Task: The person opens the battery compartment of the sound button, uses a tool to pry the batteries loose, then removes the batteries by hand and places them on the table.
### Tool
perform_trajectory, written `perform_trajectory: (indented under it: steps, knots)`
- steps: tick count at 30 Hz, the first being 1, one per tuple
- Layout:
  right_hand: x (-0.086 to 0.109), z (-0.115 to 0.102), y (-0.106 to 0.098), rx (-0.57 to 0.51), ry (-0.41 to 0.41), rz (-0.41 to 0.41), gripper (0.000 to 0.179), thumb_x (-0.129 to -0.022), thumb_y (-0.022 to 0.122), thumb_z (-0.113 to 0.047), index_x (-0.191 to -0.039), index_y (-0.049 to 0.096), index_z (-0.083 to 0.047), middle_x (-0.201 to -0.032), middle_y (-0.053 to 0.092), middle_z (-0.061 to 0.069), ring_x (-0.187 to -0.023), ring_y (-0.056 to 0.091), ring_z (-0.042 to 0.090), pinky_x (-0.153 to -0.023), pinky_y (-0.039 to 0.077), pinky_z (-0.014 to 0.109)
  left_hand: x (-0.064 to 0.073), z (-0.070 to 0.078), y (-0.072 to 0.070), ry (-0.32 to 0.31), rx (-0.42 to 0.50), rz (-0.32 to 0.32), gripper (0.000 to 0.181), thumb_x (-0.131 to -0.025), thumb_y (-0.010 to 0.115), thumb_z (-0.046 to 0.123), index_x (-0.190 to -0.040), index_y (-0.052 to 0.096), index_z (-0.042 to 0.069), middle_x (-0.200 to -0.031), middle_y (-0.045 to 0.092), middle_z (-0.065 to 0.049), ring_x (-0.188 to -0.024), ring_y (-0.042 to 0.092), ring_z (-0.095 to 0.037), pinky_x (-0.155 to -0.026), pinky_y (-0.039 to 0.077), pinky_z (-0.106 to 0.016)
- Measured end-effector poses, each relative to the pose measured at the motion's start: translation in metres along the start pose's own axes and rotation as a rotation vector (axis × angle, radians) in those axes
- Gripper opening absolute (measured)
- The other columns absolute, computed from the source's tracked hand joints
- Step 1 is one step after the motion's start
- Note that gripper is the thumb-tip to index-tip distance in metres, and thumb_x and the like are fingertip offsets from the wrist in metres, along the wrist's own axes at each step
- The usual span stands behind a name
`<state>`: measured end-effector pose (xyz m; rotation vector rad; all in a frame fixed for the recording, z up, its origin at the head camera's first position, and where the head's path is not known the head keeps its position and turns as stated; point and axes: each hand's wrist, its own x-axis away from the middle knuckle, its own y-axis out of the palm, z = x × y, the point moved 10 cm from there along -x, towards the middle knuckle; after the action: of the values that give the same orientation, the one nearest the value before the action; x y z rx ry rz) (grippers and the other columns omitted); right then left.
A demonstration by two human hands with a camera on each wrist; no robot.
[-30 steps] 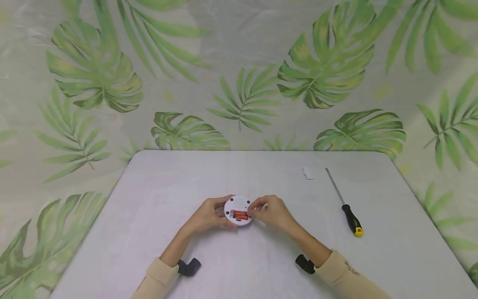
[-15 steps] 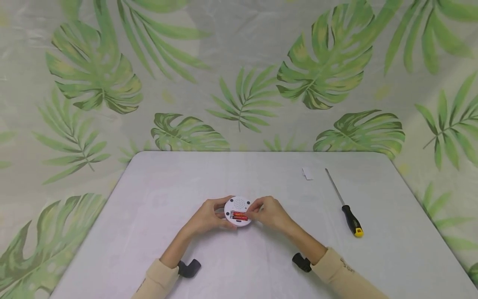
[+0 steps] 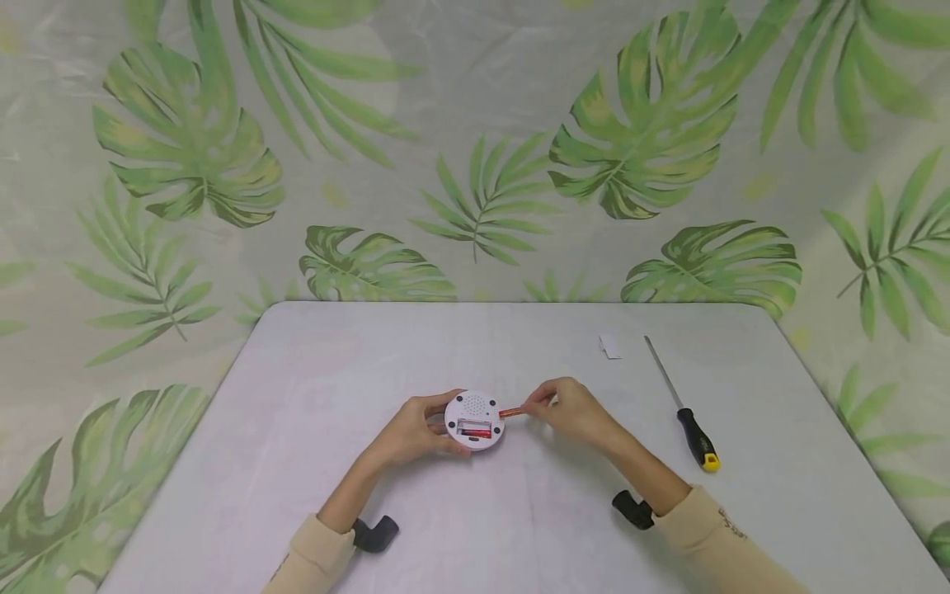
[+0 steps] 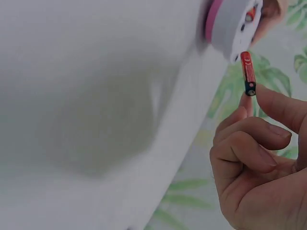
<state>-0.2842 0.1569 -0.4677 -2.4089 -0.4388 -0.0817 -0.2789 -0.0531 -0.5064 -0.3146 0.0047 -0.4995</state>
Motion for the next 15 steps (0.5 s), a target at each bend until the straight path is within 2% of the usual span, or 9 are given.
perform_trajectory:
  steps: [4, 8, 10, 15]
  knots:
    - [0.003, 0.019, -0.033, 0.031, 0.032, 0.030, 0.028, -0.101, 0.068, -0.026, -0.110, 0.075, 0.000, -0.110, 0.070, 0.013, -0.098, 0.057, 0.024, -0.071, 0.046, 0.026, 0.000, -0.002, -0.001, 0.001, -0.001, 0.001, 0.087, -0.073, 0.093, 0.005, -0.150, 0.052, 0.003, -0.156, 0.051, -0.017, -0.126, 0.066, -0.031, -0.093, 0.060, -0.021]
    - [0.004, 0.051, -0.086, 0.072, 0.100, 0.095, 0.044, -0.105, 0.061, -0.034, -0.122, 0.070, 0.006, -0.126, 0.066, 0.024, -0.112, 0.058, 0.031, -0.078, 0.048, 0.028, 0.001, -0.004, -0.001, -0.004, 0.011, -0.001, 0.088, -0.074, 0.093, 0.005, -0.151, 0.051, 0.002, -0.157, 0.050, -0.017, -0.125, 0.067, -0.031, -0.093, 0.060, -0.022]
    - [0.004, 0.071, -0.117, 0.077, 0.141, 0.147, 0.052, -0.107, 0.057, -0.037, -0.127, 0.066, 0.011, -0.129, 0.062, 0.029, -0.105, 0.057, 0.030, -0.074, 0.046, 0.028, 0.000, -0.005, -0.001, -0.006, 0.014, -0.002, 0.088, -0.073, 0.093, 0.005, -0.151, 0.051, 0.003, -0.157, 0.051, -0.017, -0.125, 0.067, -0.031, -0.093, 0.060, -0.022]
    - [0.011, 0.130, -0.197, 0.154, 0.235, 0.358, 0.060, -0.107, 0.053, -0.038, -0.128, 0.062, 0.017, -0.125, 0.060, 0.039, -0.077, 0.048, 0.019, -0.057, 0.041, 0.029, 0.000, -0.008, 0.000, -0.015, 0.025, -0.004, 0.088, -0.073, 0.093, 0.005, -0.151, 0.052, 0.003, -0.157, 0.051, -0.018, -0.123, 0.068, -0.030, -0.093, 0.061, -0.022]
